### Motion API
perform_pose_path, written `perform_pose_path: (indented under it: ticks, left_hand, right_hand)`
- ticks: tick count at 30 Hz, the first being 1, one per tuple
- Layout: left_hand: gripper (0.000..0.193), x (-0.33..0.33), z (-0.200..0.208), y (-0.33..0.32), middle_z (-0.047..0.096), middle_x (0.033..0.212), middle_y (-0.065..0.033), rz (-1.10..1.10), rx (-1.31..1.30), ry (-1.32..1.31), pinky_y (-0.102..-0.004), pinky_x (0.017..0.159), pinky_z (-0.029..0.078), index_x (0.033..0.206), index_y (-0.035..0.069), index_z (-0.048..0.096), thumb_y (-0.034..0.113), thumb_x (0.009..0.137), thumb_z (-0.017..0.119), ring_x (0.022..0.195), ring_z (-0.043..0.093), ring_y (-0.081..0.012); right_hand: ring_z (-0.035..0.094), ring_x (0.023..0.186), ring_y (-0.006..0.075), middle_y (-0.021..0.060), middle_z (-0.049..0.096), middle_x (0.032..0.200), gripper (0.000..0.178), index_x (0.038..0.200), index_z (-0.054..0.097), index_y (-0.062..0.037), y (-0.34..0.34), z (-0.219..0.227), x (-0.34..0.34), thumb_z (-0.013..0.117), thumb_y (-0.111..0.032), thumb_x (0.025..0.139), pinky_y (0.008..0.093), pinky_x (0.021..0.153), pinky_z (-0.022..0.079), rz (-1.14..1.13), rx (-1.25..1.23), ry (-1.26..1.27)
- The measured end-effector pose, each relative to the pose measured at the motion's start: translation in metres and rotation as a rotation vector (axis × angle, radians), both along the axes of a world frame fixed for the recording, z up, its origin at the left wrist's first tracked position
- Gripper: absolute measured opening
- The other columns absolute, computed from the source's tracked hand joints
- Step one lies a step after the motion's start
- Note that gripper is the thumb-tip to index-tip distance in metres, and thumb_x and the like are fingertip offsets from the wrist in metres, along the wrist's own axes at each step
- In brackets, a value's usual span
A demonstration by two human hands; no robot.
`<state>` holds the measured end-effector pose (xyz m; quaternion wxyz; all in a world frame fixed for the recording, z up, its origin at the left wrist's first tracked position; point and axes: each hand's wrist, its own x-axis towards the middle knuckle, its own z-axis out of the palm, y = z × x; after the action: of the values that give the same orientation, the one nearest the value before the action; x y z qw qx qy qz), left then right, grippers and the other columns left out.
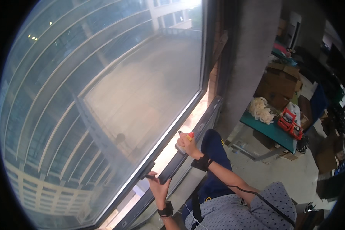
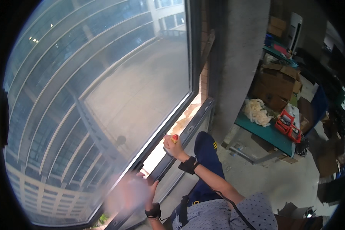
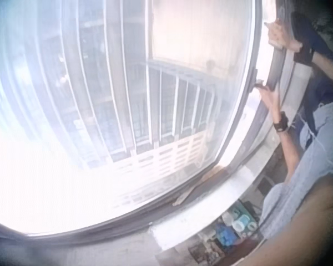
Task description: Painting or applying sealant to the wall and frame around a window using a brush.
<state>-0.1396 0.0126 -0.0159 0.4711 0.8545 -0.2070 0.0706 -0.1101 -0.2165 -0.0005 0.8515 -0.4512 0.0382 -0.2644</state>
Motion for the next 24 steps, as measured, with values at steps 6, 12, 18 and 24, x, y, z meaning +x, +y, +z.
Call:
perform_pose_path:
  ticks: [6, 12, 18, 24]
  left_hand:
    - [0.062, 0.009, -0.054, 0.022, 0.039, 0.093, -0.0034, 0.009, -0.088, 0.21, -0.0238, 0.059, 0.034, 0.104, 0.007, 0.04, 0.003, 0.056, 0.079, 0.067, 0.035, -0.0119]
    - [0.072, 0.007, -0.023, 0.001, 0.042, 0.095, -0.0039, -0.015, -0.059, 0.178, -0.0244, 0.06, 0.036, 0.113, 0.006, 0.042, 0.008, 0.052, 0.081, 0.071, 0.038, -0.0141]
    - [0.07, 0.003, -0.002, 0.013, 0.047, 0.113, -0.0212, -0.044, 0.18, 0.137, -0.0411, 0.094, 0.037, 0.117, -0.005, 0.042, 0.019, 0.064, 0.082, 0.107, 0.046, -0.0335]
    - [0.07, 0.006, -0.019, 0.012, 0.047, 0.111, -0.0202, -0.053, 0.061, 0.118, -0.0403, 0.094, 0.037, 0.116, -0.004, 0.042, 0.017, 0.064, 0.083, 0.105, 0.046, -0.0319]
  right_hand:
    - [0.046, 0.048, 0.0181, 0.0048, 0.043, 0.055, 0.031, 0.062, 0.047, -0.0035, -0.098, 0.058, -0.031, 0.051, -0.017, 0.09, 0.0318, 0.047, 0.036, -0.276, -1.121, 0.161]
    - [0.059, 0.07, 0.0352, 0.0179, 0.059, 0.076, 0.046, 0.07, 0.062, -0.0029, -0.204, 0.165, -0.109, 0.05, -0.044, 0.088, 0.0421, 0.064, 0.047, -0.513, -1.728, 0.873]
    - [0.059, 0.081, 0.0326, 0.0146, 0.059, 0.084, 0.037, 0.086, 0.066, -0.0069, -0.278, 0.285, -0.139, 0.053, -0.041, 0.089, 0.0401, 0.073, 0.048, -0.667, -2.175, 0.576]
    - [0.06, 0.08, 0.0285, 0.0133, 0.059, 0.093, 0.031, 0.1, 0.064, -0.0031, -0.287, 0.405, -0.157, 0.056, -0.03, 0.088, 0.036, 0.072, 0.05, -0.876, -2.304, 0.477]
